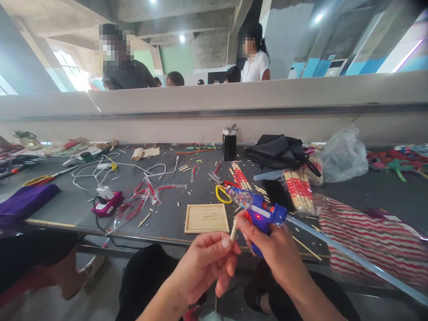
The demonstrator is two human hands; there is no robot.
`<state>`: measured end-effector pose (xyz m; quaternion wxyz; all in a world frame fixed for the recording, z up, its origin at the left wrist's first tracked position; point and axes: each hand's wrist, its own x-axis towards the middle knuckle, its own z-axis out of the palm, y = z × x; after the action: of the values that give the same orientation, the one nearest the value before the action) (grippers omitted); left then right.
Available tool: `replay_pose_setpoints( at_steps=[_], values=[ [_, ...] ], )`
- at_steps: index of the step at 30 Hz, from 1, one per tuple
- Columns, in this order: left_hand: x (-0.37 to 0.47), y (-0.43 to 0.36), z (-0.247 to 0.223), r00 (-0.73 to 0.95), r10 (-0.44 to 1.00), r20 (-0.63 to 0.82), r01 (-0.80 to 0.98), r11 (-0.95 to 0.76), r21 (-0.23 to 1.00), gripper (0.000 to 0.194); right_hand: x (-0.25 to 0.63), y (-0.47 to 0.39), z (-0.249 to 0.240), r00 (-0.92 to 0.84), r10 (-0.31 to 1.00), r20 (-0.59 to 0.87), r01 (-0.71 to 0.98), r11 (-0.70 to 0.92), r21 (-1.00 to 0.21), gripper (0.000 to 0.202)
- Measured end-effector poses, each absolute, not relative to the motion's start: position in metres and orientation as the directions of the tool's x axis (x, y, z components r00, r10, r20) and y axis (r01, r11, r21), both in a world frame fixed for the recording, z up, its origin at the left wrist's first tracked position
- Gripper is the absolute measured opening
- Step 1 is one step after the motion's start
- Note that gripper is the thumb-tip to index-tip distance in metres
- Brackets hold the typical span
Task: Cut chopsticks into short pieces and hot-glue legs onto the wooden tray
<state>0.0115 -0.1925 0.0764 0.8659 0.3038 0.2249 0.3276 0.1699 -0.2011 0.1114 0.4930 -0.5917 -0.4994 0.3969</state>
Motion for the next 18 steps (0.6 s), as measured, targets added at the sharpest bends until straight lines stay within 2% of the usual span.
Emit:
replay_pose_setpoints(
  at_steps=[3,5,10,12,18],
  values=[
    [0.0119,-0.1924,0.0787,0.561,0.8,-0.213,-0.457,0.513,0.727,0.016,0.1711,-0.2006,0.1058,0.175,0.985,0.013,0.145,-0.013,-0.989,0.038],
    [0.0131,-0.1931,0.0803,0.491,0.842,-0.224,-0.448,0.464,0.764,0.017,0.1709,-0.2007,0.1039,0.164,0.986,-0.003,0.137,-0.026,-0.99,0.039],
    [0.0173,-0.1966,0.0823,0.439,0.872,-0.216,-0.372,0.396,0.839,0.022,0.169,-0.202,0.1063,0.165,0.986,0.001,0.179,-0.029,-0.983,0.037],
    [0.0175,-0.1973,0.0817,0.477,0.856,-0.197,-0.39,0.407,0.826,0.022,0.1693,-0.2025,0.1081,0.167,0.986,0.012,0.189,-0.02,-0.982,0.034],
    [0.0147,-0.1942,0.0745,0.686,0.713,-0.142,-0.456,0.575,0.679,0.028,0.1697,-0.2015,0.1076,0.172,0.985,0.001,0.192,-0.032,-0.981,0.032]
  ],
)
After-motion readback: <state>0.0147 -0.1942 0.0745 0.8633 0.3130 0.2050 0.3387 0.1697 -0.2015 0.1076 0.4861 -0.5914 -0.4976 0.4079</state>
